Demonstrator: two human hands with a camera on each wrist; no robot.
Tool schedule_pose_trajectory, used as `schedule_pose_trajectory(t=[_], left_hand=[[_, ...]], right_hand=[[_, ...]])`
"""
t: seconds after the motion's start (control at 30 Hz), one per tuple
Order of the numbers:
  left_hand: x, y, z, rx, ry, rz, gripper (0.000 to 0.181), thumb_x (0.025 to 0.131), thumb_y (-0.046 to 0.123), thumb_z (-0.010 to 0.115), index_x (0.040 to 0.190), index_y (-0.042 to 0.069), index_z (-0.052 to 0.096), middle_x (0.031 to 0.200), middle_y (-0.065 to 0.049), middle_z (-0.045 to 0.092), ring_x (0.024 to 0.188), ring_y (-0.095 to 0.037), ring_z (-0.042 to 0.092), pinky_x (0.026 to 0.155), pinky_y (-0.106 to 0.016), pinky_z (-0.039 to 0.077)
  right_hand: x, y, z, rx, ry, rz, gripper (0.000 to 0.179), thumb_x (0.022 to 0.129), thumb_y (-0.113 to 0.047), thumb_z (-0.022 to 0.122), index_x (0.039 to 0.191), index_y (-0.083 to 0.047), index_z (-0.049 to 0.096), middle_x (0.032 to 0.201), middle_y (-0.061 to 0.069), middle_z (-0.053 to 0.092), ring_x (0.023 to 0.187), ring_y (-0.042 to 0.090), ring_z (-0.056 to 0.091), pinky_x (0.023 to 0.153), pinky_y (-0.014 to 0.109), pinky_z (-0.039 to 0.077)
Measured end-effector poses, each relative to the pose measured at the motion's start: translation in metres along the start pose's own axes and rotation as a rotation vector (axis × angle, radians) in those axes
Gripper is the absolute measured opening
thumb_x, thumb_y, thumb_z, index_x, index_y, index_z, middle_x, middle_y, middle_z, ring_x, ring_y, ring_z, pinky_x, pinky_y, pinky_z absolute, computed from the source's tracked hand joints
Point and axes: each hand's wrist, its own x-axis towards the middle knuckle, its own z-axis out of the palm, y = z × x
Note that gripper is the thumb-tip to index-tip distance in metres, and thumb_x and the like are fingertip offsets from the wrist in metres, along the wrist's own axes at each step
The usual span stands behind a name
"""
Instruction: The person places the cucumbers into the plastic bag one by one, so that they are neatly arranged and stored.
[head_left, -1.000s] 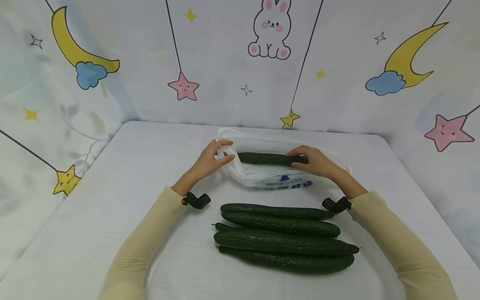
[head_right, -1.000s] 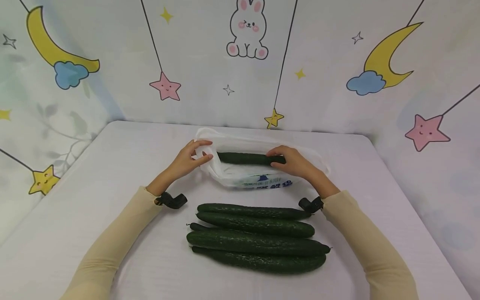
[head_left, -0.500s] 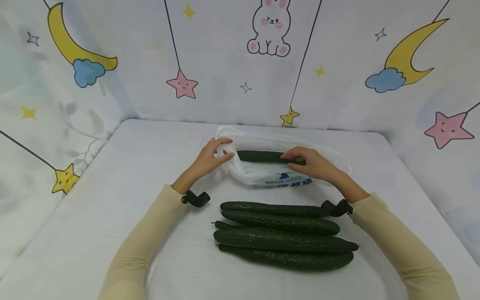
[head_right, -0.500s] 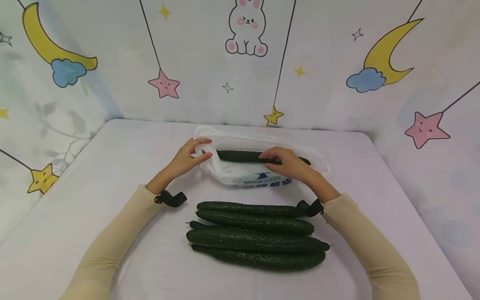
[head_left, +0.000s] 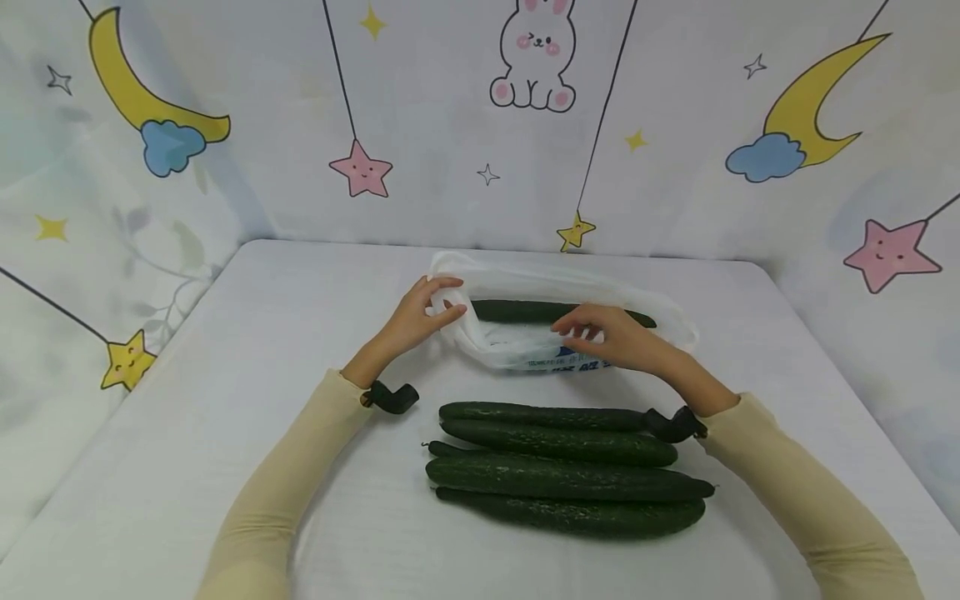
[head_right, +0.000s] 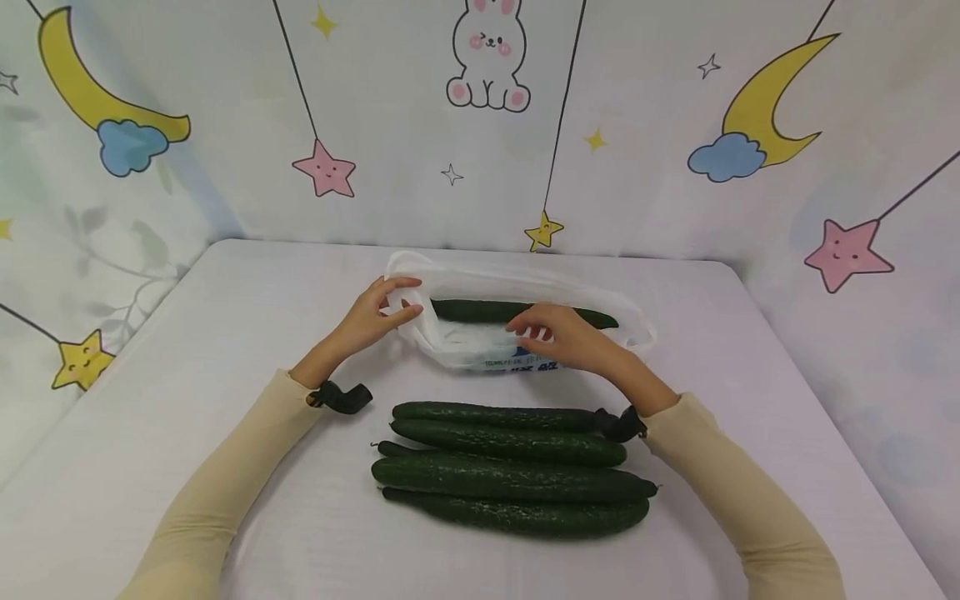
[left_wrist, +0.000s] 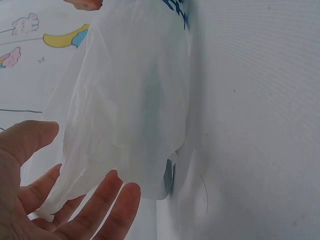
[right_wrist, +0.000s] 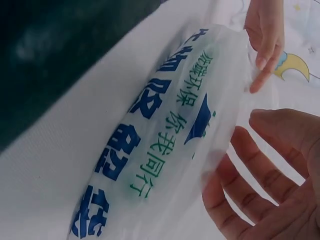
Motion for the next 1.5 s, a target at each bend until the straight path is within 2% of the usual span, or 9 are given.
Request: schedule_pose_trajectory(t=[0.17,0.33,0.53,0.73,1.0,1.23,1.5], left_hand=[[0.0,0.0,0.001,0.0,0.0,-0.007,0.049,0.095,0.023,0.066,0.139,0.006,0.052,0.129,-0.015,0.051,0.11,-0.032,0.048,0.099,-0.05,0.039],[0.0,-0.001,0.001,-0.002,0.002,-0.007,0.049,0.095,0.024,0.066,0.138,0.006,0.052,0.13,-0.015,0.052,0.11,-0.028,0.048,0.1,-0.049,0.039],[0.0,-0.001,0.002,-0.003,0.0,-0.002,0.049,0.095,0.023,0.066,0.138,0.005,0.052,0.133,-0.015,0.051,0.112,-0.028,0.048,0.1,-0.048,0.039],[-0.001,0.0,0.003,-0.003,-0.001,-0.009,0.049,0.095,0.023,0.066,0.138,0.005,0.052,0.129,-0.015,0.052,0.111,-0.029,0.048,0.1,-0.049,0.039],[-0.001,-0.001,0.002,-0.002,-0.002,-0.01,0.048,0.095,0.023,0.065,0.139,0.006,0.052,0.137,-0.013,0.05,0.114,-0.028,0.048,0.1,-0.048,0.038],[-0.001,-0.001,0.003,-0.005,-0.001,-0.006,0.05,0.095,0.024,0.066,0.139,0.004,0.052,0.133,-0.014,0.05,0.109,-0.028,0.047,0.098,-0.048,0.039],[-0.001,0.0,0.001,0.006,-0.001,-0.003,0.049,0.095,0.024,0.066,0.139,0.006,0.052,0.139,-0.013,0.048,0.112,-0.029,0.047,0.096,-0.048,0.039]], right_hand=[[-0.003,-0.004,0.003,-0.021,-0.023,-0.01,0.023,0.092,-0.005,0.066,0.115,-0.005,0.068,0.097,0.001,0.067,0.078,0.014,0.057,0.068,0.032,0.05],[-0.007,-0.009,0.004,0.008,-0.069,-0.032,0.023,0.092,-0.004,0.066,0.115,-0.003,0.069,0.099,0.003,0.067,0.076,0.013,0.058,0.065,0.03,0.05],[-0.013,-0.015,0.006,0.002,-0.173,-0.042,0.022,0.095,-0.008,0.064,0.115,-0.001,0.069,0.102,0.007,0.068,0.078,0.011,0.059,0.066,0.027,0.052],[-0.017,-0.024,0.006,-0.037,-0.26,-0.051,0.022,0.096,-0.013,0.063,0.116,-0.004,0.069,0.099,-0.003,0.067,0.082,0.008,0.059,0.071,0.027,0.052],[-0.02,-0.041,0.005,-0.08,-0.32,-0.063,0.022,0.098,-0.016,0.061,0.116,-0.008,0.069,0.099,-0.008,0.065,0.084,0.004,0.058,0.073,0.033,0.053],[-0.028,-0.059,0.009,-0.092,-0.387,-0.072,0.023,0.1,-0.02,0.057,0.118,-0.011,0.069,0.095,-0.013,0.063,0.082,0.001,0.054,0.072,0.031,0.052],[-0.038,-0.072,0.009,-0.093,-0.439,-0.075,0.026,0.101,-0.023,0.056,0.12,-0.01,0.067,0.106,-0.008,0.065,0.087,-0.001,0.057,0.077,0.027,0.052]])
